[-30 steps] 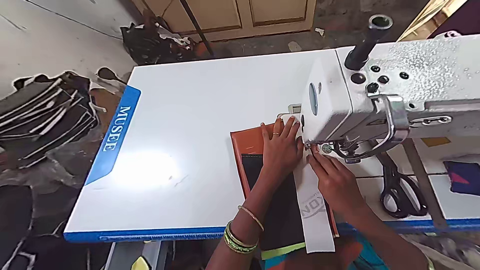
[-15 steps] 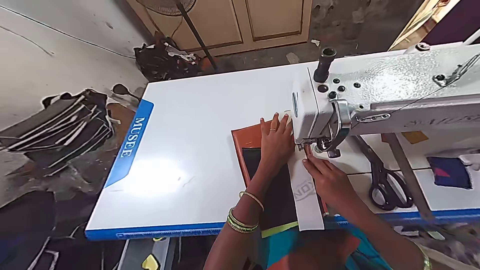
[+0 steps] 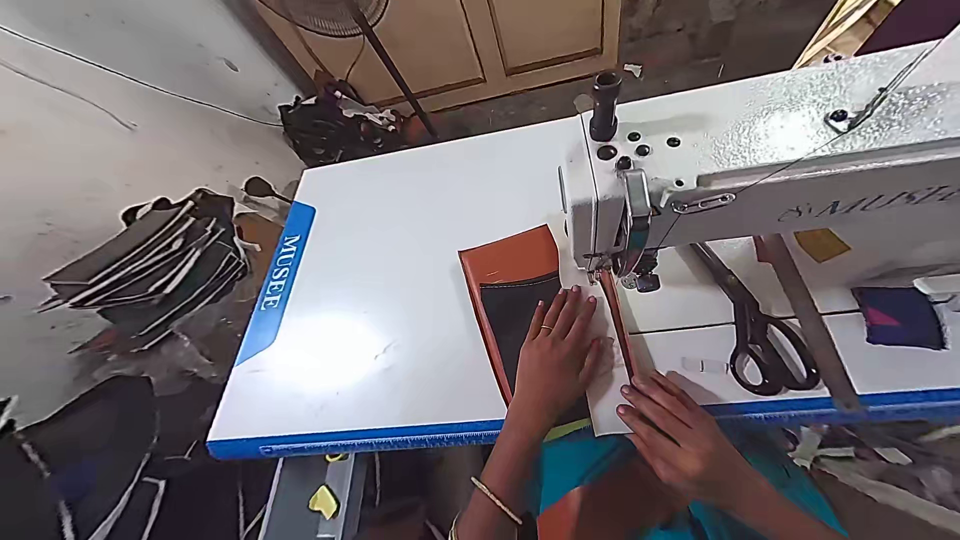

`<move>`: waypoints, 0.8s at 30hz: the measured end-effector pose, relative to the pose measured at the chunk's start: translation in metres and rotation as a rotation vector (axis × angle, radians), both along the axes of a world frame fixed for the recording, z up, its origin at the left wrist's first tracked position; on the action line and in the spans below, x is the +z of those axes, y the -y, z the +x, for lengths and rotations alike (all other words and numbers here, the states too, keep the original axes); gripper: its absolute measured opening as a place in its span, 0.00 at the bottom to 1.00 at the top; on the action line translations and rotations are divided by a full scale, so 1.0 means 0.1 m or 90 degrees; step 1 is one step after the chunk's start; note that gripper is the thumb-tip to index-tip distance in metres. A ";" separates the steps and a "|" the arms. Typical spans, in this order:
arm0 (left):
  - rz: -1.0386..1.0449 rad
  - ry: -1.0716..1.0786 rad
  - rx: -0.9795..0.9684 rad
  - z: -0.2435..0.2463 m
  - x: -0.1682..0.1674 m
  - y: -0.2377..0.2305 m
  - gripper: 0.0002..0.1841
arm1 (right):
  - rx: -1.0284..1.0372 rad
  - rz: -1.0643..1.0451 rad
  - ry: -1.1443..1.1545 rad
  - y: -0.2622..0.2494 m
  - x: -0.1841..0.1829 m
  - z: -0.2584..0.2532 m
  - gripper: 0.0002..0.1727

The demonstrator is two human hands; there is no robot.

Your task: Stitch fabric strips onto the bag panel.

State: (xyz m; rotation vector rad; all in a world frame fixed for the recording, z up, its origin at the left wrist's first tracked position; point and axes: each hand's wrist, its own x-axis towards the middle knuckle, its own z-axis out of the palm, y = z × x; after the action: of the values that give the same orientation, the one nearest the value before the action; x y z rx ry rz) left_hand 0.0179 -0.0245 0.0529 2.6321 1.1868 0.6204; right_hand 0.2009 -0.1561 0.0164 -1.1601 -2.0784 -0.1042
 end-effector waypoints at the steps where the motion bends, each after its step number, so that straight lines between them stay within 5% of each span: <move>1: -0.005 0.000 -0.002 0.00 0.01 -0.01 0.29 | 0.005 0.031 0.003 -0.02 -0.01 -0.02 0.13; 15: -0.035 -0.020 -0.019 -0.03 0.03 -0.03 0.34 | -0.022 0.116 -0.009 -0.04 0.01 -0.17 0.12; 20: -0.012 -0.032 -0.014 -0.04 0.02 -0.02 0.34 | -0.005 -0.078 -0.122 -0.19 0.30 -0.11 0.23; 24: -0.015 -0.028 -0.010 -0.03 0.01 -0.01 0.34 | -0.113 -0.187 -0.048 -0.82 0.47 -0.10 0.22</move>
State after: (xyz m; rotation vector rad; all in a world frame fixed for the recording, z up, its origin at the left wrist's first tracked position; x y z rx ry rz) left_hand 0.0147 -0.0237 0.0543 2.6461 1.1768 0.5453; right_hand 0.1906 -0.0743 0.0636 -1.5011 -1.9651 0.1651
